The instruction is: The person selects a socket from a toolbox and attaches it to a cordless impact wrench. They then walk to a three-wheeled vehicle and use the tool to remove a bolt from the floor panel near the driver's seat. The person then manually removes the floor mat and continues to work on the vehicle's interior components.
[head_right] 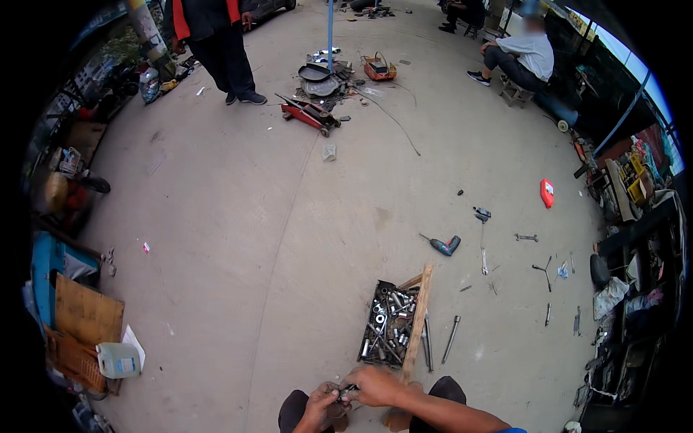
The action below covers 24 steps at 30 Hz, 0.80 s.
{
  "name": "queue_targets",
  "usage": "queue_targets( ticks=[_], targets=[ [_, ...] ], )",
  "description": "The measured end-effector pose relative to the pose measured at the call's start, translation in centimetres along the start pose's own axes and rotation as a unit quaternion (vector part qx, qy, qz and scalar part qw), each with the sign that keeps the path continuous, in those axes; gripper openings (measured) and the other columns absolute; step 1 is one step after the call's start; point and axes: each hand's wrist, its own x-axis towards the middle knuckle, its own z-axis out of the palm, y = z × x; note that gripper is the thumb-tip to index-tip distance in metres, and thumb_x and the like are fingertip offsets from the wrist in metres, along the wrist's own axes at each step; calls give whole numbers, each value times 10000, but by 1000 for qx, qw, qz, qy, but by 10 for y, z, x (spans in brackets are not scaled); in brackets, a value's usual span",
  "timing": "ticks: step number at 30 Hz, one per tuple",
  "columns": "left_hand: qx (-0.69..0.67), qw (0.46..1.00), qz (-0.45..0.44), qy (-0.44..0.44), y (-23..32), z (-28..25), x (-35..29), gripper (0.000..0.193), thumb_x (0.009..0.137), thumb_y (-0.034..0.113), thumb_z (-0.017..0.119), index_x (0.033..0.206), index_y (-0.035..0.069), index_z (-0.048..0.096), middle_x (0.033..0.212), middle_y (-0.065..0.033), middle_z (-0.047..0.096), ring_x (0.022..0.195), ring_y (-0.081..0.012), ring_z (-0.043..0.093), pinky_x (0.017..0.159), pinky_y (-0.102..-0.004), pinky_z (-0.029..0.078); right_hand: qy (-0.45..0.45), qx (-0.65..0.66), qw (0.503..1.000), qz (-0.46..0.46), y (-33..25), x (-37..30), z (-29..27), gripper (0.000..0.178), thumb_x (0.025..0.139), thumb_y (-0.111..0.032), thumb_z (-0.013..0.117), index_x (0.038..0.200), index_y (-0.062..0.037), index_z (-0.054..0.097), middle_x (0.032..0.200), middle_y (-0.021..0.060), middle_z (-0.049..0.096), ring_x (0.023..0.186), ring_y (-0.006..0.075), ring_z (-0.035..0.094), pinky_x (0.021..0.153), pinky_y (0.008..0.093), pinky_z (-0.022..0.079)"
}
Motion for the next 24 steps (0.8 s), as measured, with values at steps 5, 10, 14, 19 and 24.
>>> queue_targets(
  ticks=[5,10,14,19,24],
  targets=[
    [-60,998,-5,28,49,63,-112,281,898,157,692,1041,-45,559,915,-134,634,800,-242,644,745,-399,557,101,233,962,105,-101,-38,10,406,820,-319,779,1059,-10,666,944,96,682,889,209,652,786,365,502],
    [-43,994,101,31,123,142,-182,420,873,166,705,1247,51,551,1029,-90,657,782,-177,630,642,-310,531,180,323,923,110,-235,-55,-1,393,940,-299,659,1146,35,638,1005,71,666,886,144,598,818,285,492],
    [66,970,188,137,180,167,-249,335,892,202,708,1096,-18,560,889,-108,627,752,-200,606,656,-363,523,161,356,915,105,-325,-37,-11,323,990,-254,578,1103,42,643,930,70,672,884,133,592,810,282,490],
    [240,893,240,294,238,155,-338,325,910,298,679,1012,-5,618,943,-106,652,922,-164,593,802,-345,492,117,427,893,77,-384,-2,-3,333,998,-295,545,1035,32,594,792,66,609,641,136,581,557,269,496],
    [222,828,333,393,252,124,-402,376,939,333,636,1134,11,637,1004,-119,671,956,-169,582,896,-327,455,-120,314,939,67,-447,25,4,265,953,-199,566,985,57,625,633,10,519,492,64,427,431,218,330]
  ],
)
